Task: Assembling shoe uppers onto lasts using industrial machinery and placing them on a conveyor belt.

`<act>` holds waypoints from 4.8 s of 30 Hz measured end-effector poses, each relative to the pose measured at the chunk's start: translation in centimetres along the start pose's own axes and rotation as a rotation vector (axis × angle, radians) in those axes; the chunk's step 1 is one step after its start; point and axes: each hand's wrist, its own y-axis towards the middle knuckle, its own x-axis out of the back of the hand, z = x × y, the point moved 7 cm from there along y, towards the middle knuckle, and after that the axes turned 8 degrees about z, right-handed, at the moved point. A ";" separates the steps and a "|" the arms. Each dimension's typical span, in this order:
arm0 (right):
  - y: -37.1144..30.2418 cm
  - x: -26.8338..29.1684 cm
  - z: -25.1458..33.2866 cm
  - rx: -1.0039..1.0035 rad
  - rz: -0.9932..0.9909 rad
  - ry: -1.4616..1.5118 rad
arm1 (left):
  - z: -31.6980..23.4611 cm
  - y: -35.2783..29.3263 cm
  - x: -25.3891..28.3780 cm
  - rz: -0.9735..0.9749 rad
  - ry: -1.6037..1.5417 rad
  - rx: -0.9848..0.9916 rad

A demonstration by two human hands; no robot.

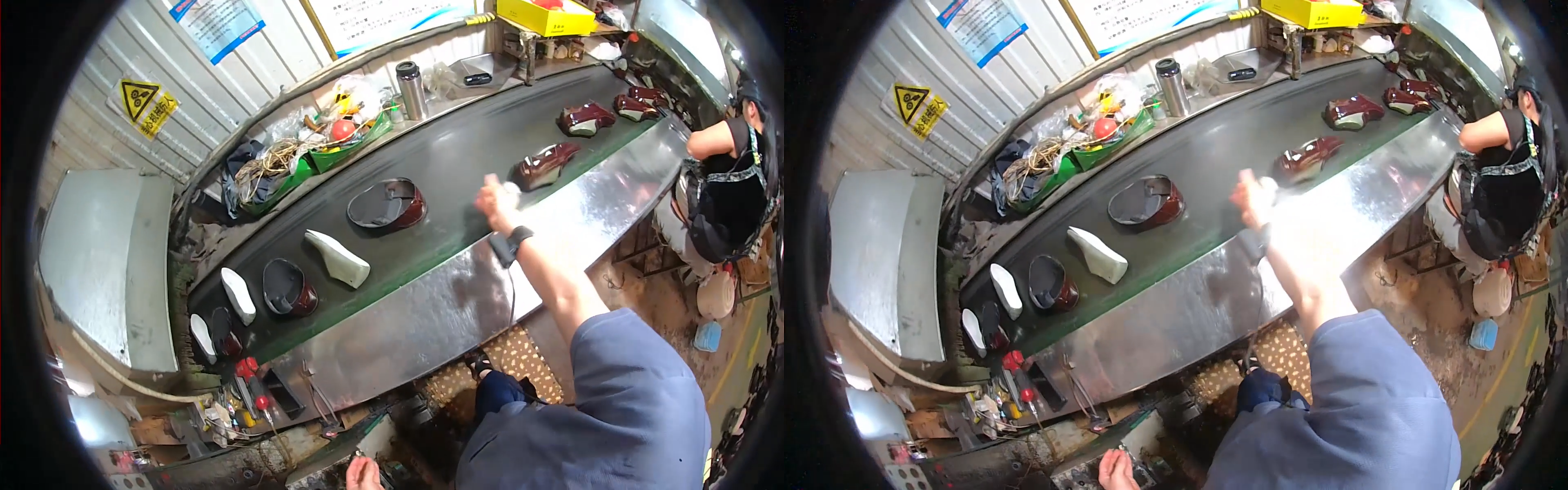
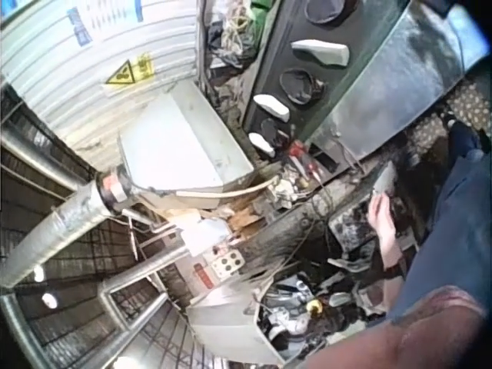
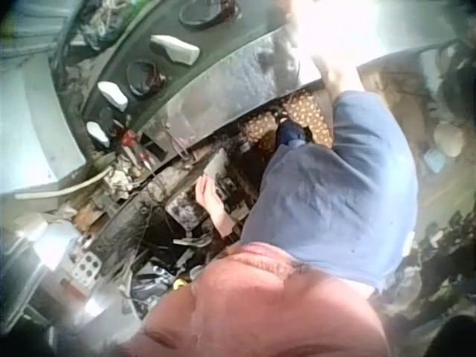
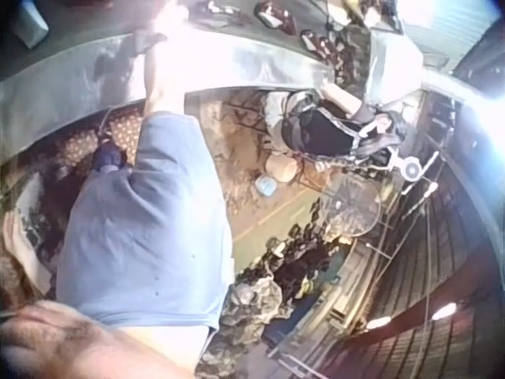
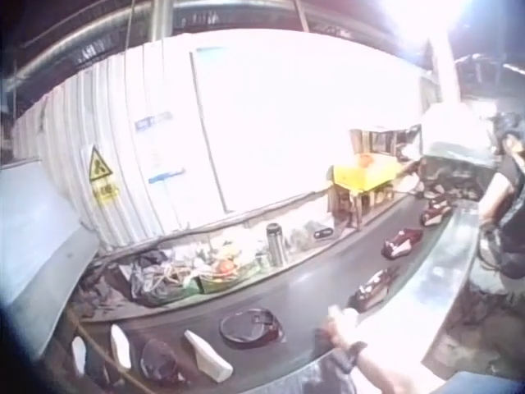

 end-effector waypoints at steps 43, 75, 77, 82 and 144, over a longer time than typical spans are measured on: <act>-36.2 -23.8 16.0 0.180 1.009 -0.615 | -22.3 3.6 -29.9 1.081 -0.393 -0.075; -39.5 -0.9 8.2 -0.410 0.061 0.468 | -9.2 36.0 -39.2 0.572 0.759 -0.221; -38.4 -1.1 8.9 -0.419 -0.048 0.558 | -13.1 31.1 -38.4 0.476 1.118 -0.552; -36.0 -2.1 8.8 -0.437 -0.048 0.673 | -16.4 16.7 -35.1 0.677 1.128 -1.325; -37.7 -19.9 -1.1 -1.165 0.822 -0.322 | -12.3 15.6 -21.0 0.090 0.523 -0.209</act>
